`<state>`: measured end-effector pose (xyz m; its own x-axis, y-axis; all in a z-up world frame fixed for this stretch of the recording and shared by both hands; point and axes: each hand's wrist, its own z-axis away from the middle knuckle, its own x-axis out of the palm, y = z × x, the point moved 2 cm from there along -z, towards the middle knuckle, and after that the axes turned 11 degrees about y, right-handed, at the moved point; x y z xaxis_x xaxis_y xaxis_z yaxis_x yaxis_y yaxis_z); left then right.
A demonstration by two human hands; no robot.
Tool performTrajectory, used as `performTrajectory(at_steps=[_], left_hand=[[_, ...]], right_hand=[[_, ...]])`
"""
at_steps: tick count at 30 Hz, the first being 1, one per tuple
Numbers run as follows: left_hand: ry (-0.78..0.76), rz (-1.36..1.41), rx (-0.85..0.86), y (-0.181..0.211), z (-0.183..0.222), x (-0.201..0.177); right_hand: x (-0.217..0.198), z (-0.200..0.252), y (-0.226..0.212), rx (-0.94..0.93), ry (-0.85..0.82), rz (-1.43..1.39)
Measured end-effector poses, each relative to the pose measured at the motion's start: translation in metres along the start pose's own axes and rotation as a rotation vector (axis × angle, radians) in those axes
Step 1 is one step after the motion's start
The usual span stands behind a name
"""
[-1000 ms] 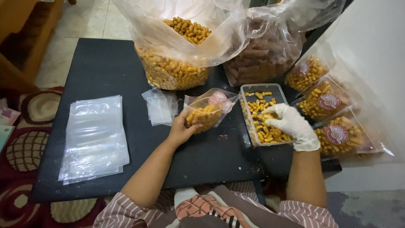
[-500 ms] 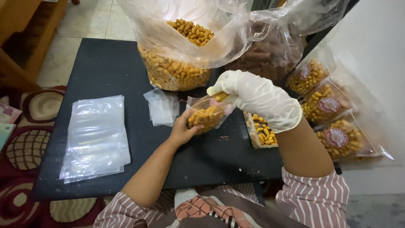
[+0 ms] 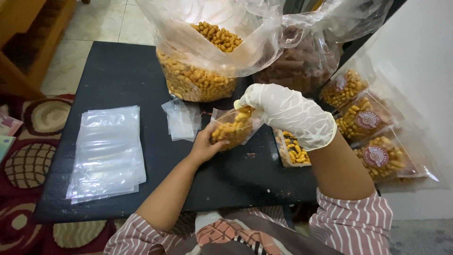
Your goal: The person transfers yellow snack pieces from a clear plastic container into a small clear plastic bag using gloved hands. After filling the bag, the person seals it and applies a round red sticker to the front.
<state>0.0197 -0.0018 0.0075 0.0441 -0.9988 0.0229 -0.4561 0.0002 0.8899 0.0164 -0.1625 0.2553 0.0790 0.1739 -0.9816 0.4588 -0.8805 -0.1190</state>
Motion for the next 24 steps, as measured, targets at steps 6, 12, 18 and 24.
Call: performTrajectory(at_steps=[6,12,18,24], left_hand=[[0.011,-0.003,0.039,0.006,-0.001,-0.001],[0.020,0.048,0.013,-0.013,-0.003,-0.001],[0.113,0.215,-0.149,0.006,-0.006,0.003],[0.183,0.222,-0.185,-0.012,-0.011,0.007]], right_hand=[[0.005,-0.004,0.008,0.088,-0.049,0.104],[-0.018,-0.001,-0.013,0.247,-0.210,0.198],[-0.019,-0.006,-0.049,0.074,-0.387,0.483],[0.024,-0.025,-0.036,0.141,-0.349,0.374]])
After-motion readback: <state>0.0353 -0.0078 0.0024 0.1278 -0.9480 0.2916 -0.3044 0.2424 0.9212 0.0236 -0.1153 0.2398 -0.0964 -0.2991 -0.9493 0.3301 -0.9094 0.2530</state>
